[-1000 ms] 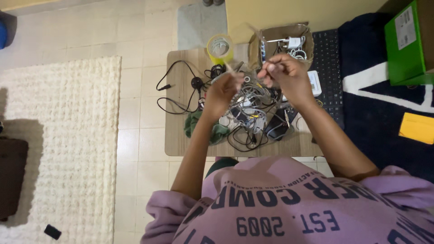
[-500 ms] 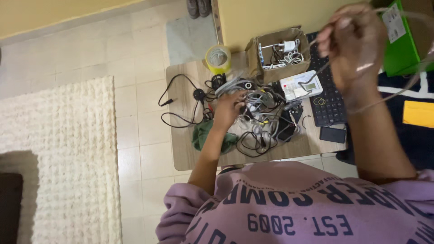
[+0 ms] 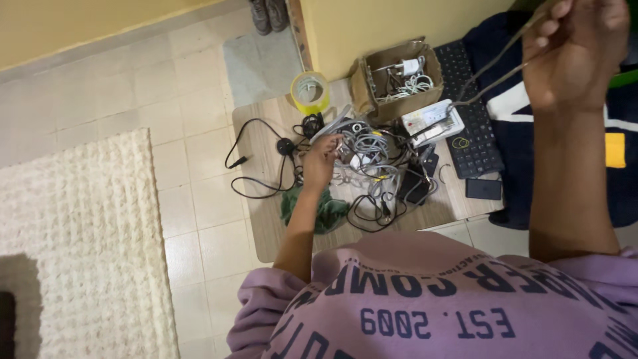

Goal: The person untangles and wipes various electronic cables on a table using a green cloth.

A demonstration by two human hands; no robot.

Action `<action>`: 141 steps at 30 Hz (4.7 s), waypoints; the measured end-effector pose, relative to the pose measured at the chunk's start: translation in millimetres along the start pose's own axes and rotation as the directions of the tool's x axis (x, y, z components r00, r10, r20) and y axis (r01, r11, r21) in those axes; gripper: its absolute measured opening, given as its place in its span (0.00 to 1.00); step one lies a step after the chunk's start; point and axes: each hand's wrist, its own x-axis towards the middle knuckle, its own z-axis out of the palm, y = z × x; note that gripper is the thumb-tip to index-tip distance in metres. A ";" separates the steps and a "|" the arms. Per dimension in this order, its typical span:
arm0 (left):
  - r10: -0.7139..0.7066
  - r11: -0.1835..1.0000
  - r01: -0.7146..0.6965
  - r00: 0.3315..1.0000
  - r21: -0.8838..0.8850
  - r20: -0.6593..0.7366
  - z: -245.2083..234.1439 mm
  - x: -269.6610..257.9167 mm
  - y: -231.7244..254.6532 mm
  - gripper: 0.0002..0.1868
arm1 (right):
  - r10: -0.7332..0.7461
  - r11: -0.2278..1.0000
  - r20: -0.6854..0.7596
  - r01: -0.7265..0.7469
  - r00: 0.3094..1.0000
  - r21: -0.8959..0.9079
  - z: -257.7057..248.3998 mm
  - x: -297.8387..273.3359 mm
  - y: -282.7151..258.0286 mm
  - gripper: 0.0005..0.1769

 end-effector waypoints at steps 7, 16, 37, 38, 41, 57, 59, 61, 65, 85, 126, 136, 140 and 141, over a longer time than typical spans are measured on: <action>-0.154 0.869 0.024 0.962 0.495 0.224 23.9 17.2 74.6 0.28 | 0.024 0.999 -0.020 -0.023 0.999 0.044 7.3 -10.9 -15.2 0.16; 0.039 0.943 0.127 0.874 -0.307 0.484 112.9 45.6 123.2 0.18 | 0.178 0.937 0.111 -0.203 0.978 0.285 54.7 -27.4 -3.5 0.14; 0.027 0.095 0.212 0.976 -0.973 0.215 13.6 107.0 193.7 0.21 | 0.690 0.599 0.172 -0.421 0.703 -0.682 -40.0 -128.2 180.9 0.14; 0.012 0.083 0.208 0.978 -0.975 0.210 6.5 106.8 197.1 0.21 | 0.673 0.605 0.162 -0.412 0.721 -0.682 -42.7 -129.1 180.0 0.14; 0.016 0.047 0.203 0.979 -0.978 0.204 -10.2 104.4 212.8 0.20 | 0.641 0.579 0.119 -0.375 0.759 -0.724 -44.9 -135.8 177.0 0.16; 0.077 0.023 0.204 0.976 -0.979 0.205 -34.6 41.3 255.2 0.20 | 0.734 0.663 0.262 -0.577 0.627 -0.476 14.8 -131.4 133.9 0.33; 0.013 0.011 0.169 0.985 -0.986 0.169 -32.8 27.8 257.2 0.21 | 0.764 0.640 0.291 -0.618 0.575 -0.457 20.9 -130.9 128.5 0.42; -0.039 0.024 0.108 0.993 -0.994 0.107 -31.3 15.7 254.6 0.21 | 0.709 0.702 0.447 -0.603 0.545 -0.379 25.5 -137.8 134.0 0.36; -0.152 0.057 -0.023 0.988 -0.998 -0.032 -28.4 -19.7 237.9 0.19 | 0.677 0.703 0.583 -0.631 0.449 -0.329 32.5 -158.5 153.3 0.14; -0.564 0.627 0.008 0.694 -0.779 -0.448 -40.3 -223.1 188.9 0.19 | 0.537 0.801 0.768 0.073 0.348 -0.594 166.0 -241.9 157.7 0.14; -0.846 0.108 0.707 0.434 -0.699 0.309 -206.6 -361.5 16.0 0.17 | 0.529 0.119 0.256 0.228 0.809 -0.966 184.6 -335.7 284.4 0.21; -0.873 -0.037 0.628 0.358 -0.777 0.331 -177.9 -366.4 -19.3 0.17 | 0.567 0.141 0.401 0.395 0.719 -0.908 166.7 -277.2 315.2 0.30; -0.868 -0.126 0.602 0.319 -0.789 0.382 -156.2 -383.7 -40.4 0.18 | 0.613 0.386 0.329 0.092 0.718 -0.918 174.0 -277.1 278.0 0.31; -0.864 -0.149 0.596 0.309 -0.789 0.397 -148.6 -387.9 -46.6 0.19 | 0.605 0.434 0.333 0.052 0.723 -0.899 177.2 -277.2 265.0 0.30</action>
